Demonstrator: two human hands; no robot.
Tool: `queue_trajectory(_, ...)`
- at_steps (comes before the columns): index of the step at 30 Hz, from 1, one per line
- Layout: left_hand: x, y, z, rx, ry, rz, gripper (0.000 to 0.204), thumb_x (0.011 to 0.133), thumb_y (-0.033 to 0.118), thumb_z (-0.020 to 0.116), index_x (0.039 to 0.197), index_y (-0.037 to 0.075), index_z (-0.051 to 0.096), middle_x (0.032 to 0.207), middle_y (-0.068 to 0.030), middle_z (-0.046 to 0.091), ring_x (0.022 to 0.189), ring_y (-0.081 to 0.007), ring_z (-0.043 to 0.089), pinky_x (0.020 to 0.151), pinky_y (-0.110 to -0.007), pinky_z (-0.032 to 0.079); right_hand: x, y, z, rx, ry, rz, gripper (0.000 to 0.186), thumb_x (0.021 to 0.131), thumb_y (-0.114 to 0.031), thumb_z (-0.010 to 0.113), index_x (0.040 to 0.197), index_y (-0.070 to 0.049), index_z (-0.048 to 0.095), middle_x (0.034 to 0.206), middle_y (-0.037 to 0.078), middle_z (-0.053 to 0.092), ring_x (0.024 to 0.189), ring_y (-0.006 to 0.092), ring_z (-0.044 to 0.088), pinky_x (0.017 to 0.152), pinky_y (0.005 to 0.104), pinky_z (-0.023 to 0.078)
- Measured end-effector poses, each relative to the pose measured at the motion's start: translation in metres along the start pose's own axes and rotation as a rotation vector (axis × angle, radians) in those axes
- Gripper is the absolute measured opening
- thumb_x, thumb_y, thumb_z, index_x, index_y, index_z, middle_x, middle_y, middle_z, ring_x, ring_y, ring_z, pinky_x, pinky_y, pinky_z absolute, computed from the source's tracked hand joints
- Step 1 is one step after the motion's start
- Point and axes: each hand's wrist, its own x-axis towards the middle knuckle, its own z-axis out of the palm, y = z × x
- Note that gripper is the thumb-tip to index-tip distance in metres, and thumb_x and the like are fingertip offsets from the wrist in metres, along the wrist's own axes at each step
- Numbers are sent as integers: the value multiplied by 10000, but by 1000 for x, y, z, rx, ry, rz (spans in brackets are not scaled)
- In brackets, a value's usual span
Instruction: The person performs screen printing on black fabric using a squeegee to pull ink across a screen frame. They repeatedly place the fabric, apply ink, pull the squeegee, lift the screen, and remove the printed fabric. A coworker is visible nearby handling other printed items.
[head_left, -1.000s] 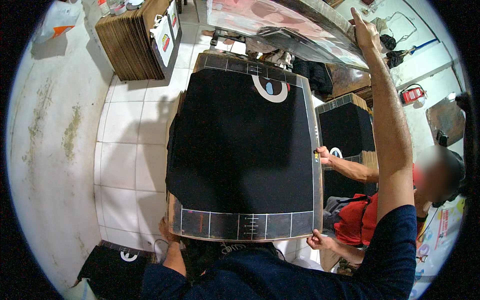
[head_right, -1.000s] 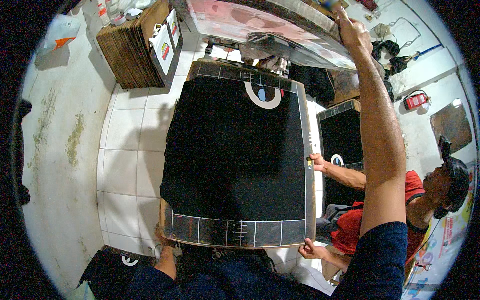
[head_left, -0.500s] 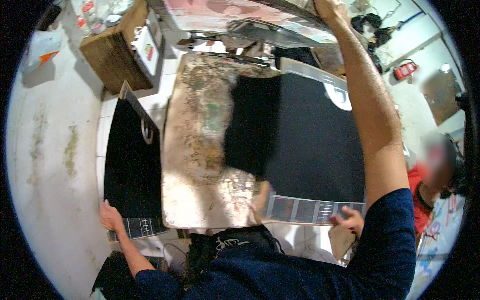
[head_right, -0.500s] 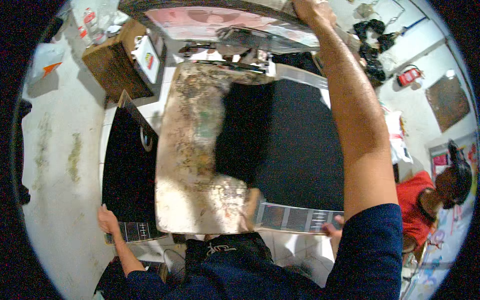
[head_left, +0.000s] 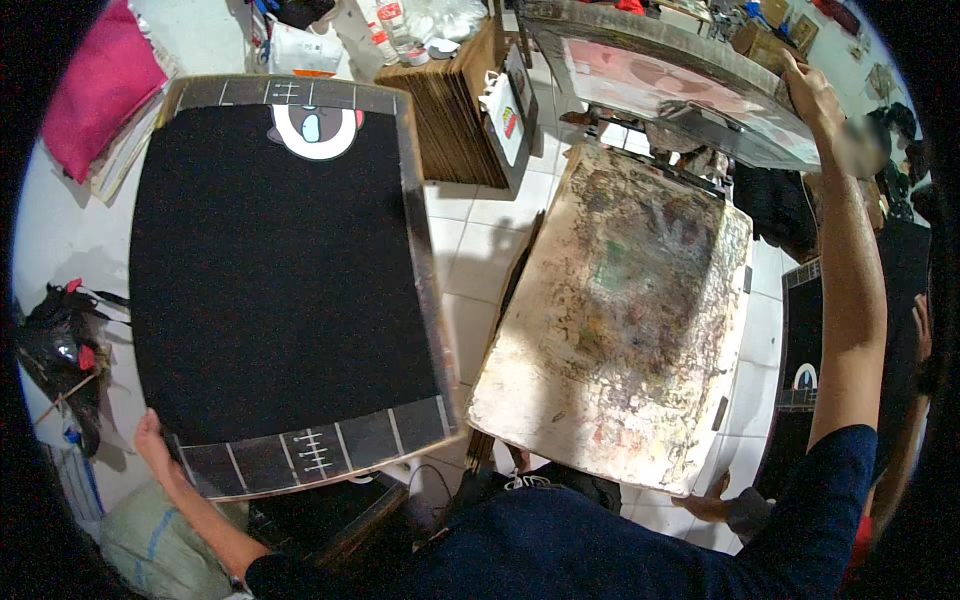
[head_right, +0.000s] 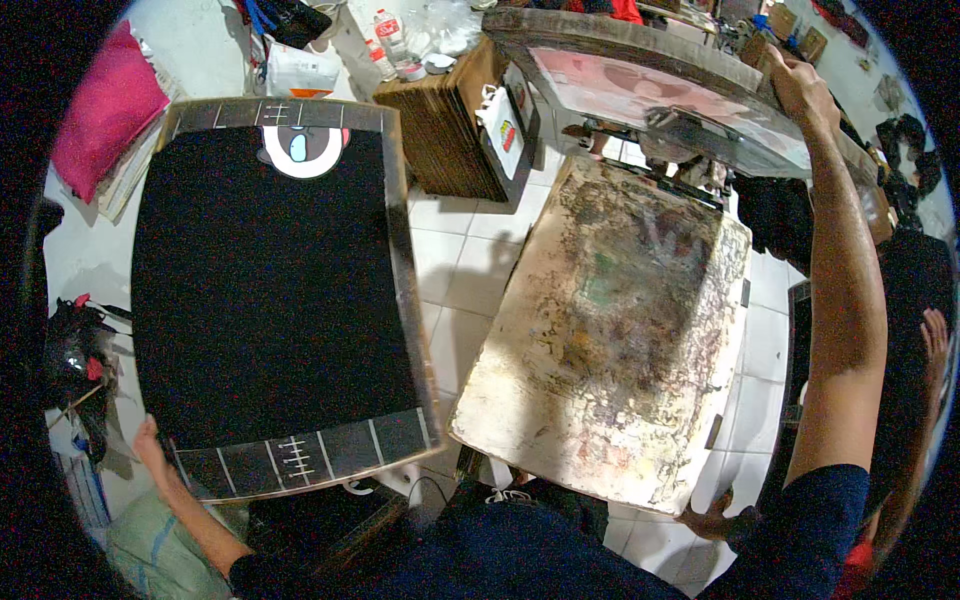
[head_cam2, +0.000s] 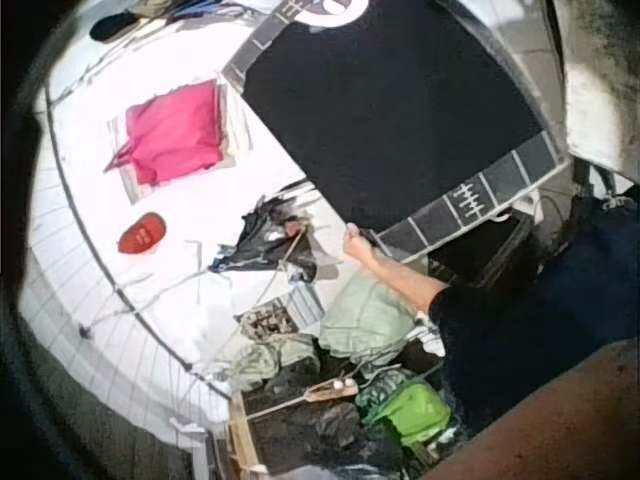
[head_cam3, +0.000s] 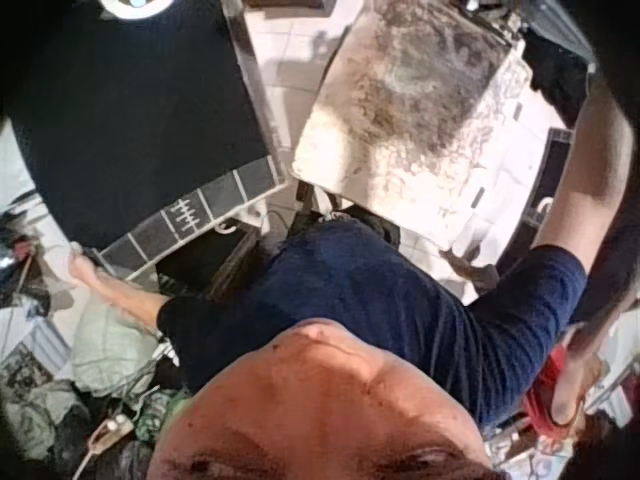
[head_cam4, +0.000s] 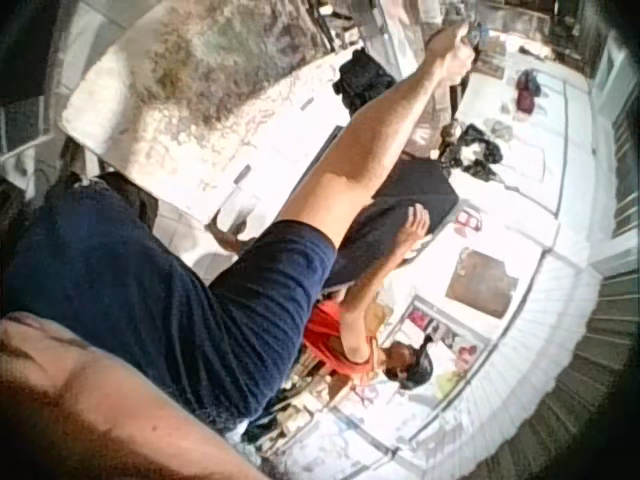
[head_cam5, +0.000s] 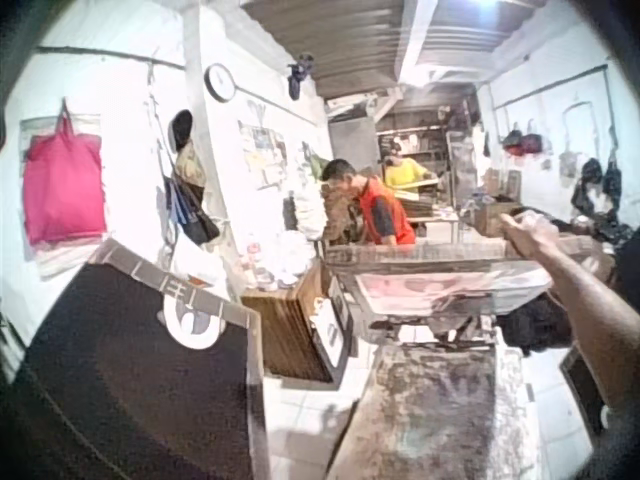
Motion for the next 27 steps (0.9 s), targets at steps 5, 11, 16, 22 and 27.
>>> queue_trajectory(5, -90, -65, 99, -367, -45, -371, 206, 951, 249, 664, 956, 51, 722, 899, 12, 608, 835, -133, 481, 771, -338, 434, -17, -2, -2, 7, 5, 15, 793, 895, -806, 369, 1415, -256, 607, 1428, 143, 598, 1318, 361, 563, 1084, 501, 431)
queue_trajectory(11, -219, -89, 272, -220, -271, -346, 213, 991, 203, 661, 874, 26, 667, 752, 28, 553, 707, -101, 474, 645, -307, 397, -58, -18, -13, -42, 75, -4, 686, 933, -744, 372, 1347, -282, 665, 1308, 144, 679, 1206, 358, 645, 1001, 494, 502)
queue_trajectory(16, -287, -52, 378, -23, -730, -340, 267, 927, 215, 748, 978, -35, 669, 859, -11, 646, 785, -107, 550, 712, -298, 464, -82, -29, -28, 84, 96, 103, 657, 901, -664, 486, 1112, -107, 764, 1195, 200, 708, 1142, 366, 661, 961, 483, 501)
queue_trajectory(22, -342, -7, 441, -274, -1089, -43, 405, 799, 190, 862, 1083, -15, 659, 989, -87, 719, 885, -181, 646, 822, -332, 523, -83, -38, -36, 92, 93, 95, 703, 898, -660, 486, 1199, -72, 727, 1255, 222, 681, 1199, 381, 634, 1013, 471, 486)
queue_trajectory(27, -362, 16, 455, 28, -1039, 134, 476, 773, 283, 878, 1068, -15, 652, 957, -158, 726, 884, -290, 687, 819, -394, 533, -72, -38, -39, 99, 89, 67, 731, 926, -645, 472, 1229, -18, 694, 1285, 242, 659, 1226, 380, 621, 1025, 467, 481)
